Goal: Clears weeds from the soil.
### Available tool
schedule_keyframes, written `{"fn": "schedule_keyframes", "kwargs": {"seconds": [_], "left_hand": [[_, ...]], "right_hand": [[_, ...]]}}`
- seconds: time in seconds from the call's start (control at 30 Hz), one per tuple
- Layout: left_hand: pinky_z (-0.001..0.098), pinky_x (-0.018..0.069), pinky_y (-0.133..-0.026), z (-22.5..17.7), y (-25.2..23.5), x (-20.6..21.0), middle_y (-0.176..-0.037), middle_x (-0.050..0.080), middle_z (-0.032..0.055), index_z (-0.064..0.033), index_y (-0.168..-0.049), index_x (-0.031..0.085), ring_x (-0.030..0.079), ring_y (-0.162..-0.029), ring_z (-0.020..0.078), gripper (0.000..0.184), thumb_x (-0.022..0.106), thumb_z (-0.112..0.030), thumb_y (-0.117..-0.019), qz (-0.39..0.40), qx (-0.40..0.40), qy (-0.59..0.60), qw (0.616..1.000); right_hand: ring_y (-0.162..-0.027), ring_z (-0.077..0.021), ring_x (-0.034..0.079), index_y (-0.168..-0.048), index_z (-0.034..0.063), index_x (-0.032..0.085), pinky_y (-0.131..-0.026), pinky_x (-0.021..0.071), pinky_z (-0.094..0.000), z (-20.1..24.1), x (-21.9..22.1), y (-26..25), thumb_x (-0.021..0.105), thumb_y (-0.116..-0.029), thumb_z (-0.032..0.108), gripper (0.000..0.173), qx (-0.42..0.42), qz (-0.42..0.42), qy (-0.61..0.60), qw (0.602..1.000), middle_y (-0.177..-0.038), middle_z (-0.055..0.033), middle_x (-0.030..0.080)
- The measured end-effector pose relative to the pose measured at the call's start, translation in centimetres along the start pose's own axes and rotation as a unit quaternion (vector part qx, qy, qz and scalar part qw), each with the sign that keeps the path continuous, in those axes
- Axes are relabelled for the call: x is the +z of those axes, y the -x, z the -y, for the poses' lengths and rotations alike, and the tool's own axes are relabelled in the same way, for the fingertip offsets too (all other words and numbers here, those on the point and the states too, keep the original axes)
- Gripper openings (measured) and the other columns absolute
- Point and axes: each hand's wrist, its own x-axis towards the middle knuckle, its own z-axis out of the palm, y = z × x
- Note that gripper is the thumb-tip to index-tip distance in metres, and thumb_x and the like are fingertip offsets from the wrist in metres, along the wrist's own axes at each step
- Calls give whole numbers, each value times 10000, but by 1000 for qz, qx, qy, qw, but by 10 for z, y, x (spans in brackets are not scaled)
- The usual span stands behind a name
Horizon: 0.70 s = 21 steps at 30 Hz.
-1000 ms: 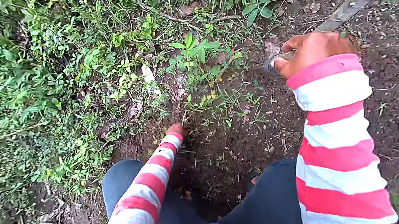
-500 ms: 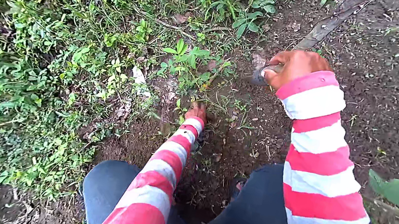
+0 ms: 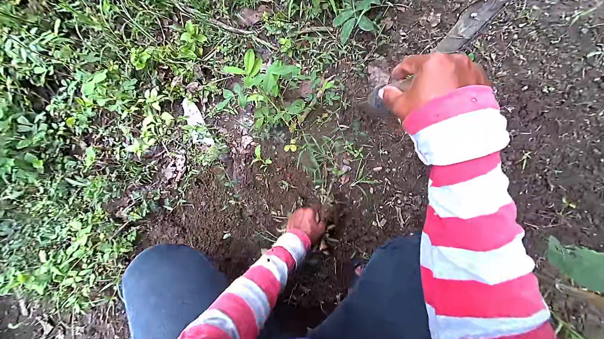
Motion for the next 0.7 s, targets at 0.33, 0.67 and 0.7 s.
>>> {"fn": "schedule_keyframes", "kwargs": {"seconds": [0.33,0.67,0.7], "left_hand": [[650,515,-976,21,50,74,-1353,649,226,-125,-1389,622,617,-1263,439,477,647,-317,-953,92,110,-140,980],[633,519,-997,13,-43,-52,-1411,573,322,39,-1466,462,616,-1265,468,604,618,-320,-1006,-61,-151,3,987],[630,512,-1015,17,-44,-54,-1362,622,296,31,-1404,538,625,-1269,440,540,587,-355,-1029,-45,-148,11,988]], "right_hand": [[-1164,-481,636,-1264,158,712,-916,465,-699,-1,2,0,696,-942,410,409,6,-12,8,1000,-1215,-244,696],[-1183,-492,624,-1272,142,706,-927,455,-706,13,7,1,673,-959,422,421,-17,-2,32,999,-1223,-264,686],[-1179,-497,623,-1266,139,708,-922,455,-708,12,7,0,676,-956,420,419,-18,-5,29,999,-1218,-266,687]]}}
